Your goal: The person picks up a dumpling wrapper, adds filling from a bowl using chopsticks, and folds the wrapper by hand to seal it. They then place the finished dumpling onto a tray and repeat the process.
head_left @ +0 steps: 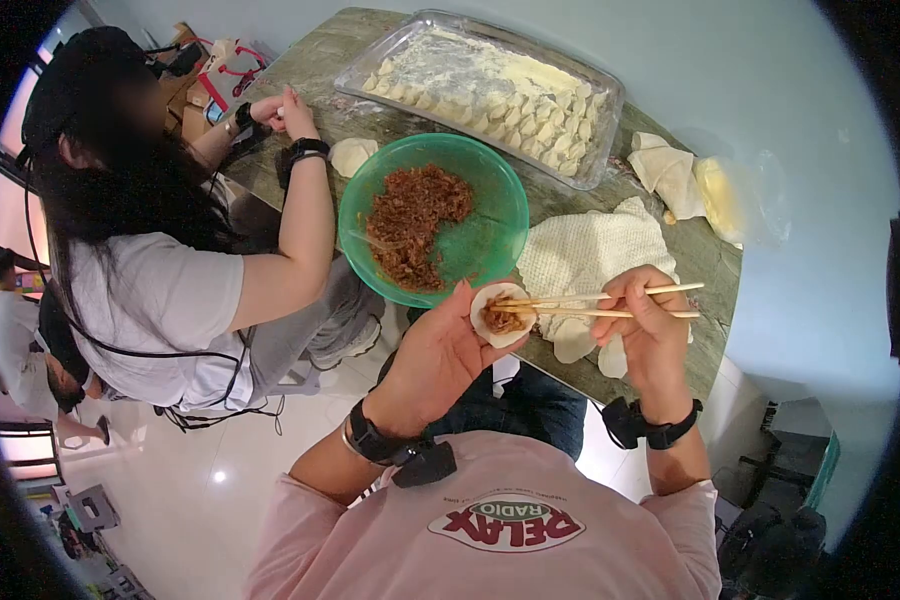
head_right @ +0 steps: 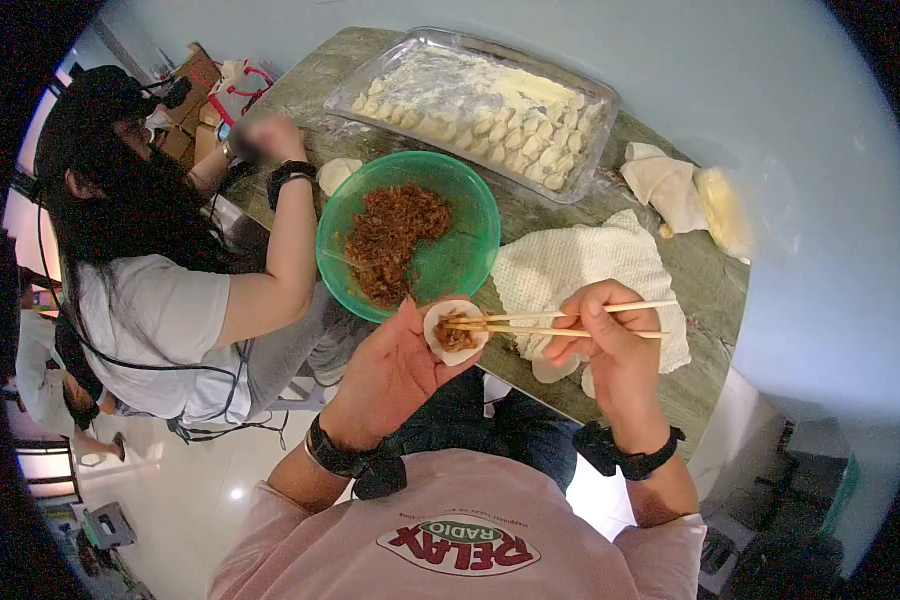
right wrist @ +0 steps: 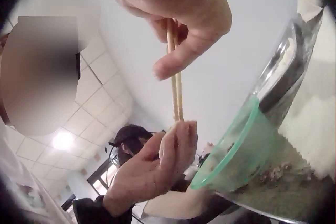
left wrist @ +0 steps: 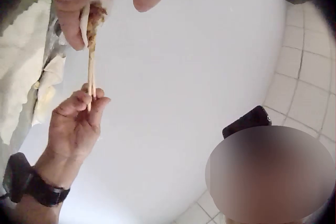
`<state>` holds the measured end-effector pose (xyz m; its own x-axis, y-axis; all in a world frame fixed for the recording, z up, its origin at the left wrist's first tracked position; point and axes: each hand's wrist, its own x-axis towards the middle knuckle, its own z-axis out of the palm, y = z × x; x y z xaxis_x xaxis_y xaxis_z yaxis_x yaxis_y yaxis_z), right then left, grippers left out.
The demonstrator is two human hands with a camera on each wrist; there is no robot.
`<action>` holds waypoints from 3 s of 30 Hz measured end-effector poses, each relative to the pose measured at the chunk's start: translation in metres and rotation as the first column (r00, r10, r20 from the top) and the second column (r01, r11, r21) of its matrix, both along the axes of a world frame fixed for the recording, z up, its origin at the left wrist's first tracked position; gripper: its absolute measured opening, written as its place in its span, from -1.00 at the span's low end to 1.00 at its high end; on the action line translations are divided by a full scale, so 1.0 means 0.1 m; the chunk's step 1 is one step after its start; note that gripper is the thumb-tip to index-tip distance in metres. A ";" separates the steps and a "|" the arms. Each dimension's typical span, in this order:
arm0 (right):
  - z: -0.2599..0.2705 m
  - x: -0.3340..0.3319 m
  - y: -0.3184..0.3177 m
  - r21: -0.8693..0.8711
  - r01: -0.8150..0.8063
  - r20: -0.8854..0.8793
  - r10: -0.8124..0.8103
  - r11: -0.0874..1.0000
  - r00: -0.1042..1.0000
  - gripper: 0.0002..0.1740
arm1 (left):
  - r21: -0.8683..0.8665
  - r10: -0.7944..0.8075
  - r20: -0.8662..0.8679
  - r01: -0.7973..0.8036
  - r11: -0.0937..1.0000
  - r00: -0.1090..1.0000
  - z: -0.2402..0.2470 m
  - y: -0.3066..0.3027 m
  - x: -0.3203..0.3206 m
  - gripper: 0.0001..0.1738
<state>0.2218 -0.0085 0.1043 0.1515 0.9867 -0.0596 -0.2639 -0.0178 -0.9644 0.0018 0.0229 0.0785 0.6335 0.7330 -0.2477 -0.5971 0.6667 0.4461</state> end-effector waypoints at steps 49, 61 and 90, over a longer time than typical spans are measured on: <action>-0.69 -0.50 1.47 0.071 -0.156 0.434 0.110 0.985 0.894 -0.76 | -0.013 0.098 -0.121 -0.101 0.995 0.988 -0.19 0.02 -0.30 -0.43; -0.70 -0.35 1.47 -0.037 0.071 -0.021 -0.072 0.997 0.997 -0.78 | -0.004 0.118 -0.128 -0.119 0.993 0.985 -0.22 0.02 -0.30 -0.47; 0.06 0.13 0.01 0.000 -0.117 0.014 0.117 0.993 0.993 -0.69 | 0.000 -0.047 -0.075 0.048 0.999 0.996 0.00 -0.04 -0.03 -0.47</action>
<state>0.2351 -0.0079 0.1103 0.0362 0.9977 -0.0577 -0.2461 -0.0470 -0.9681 -0.0012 0.0188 0.0784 0.6474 0.7030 -0.2945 -0.5297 0.6928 0.4893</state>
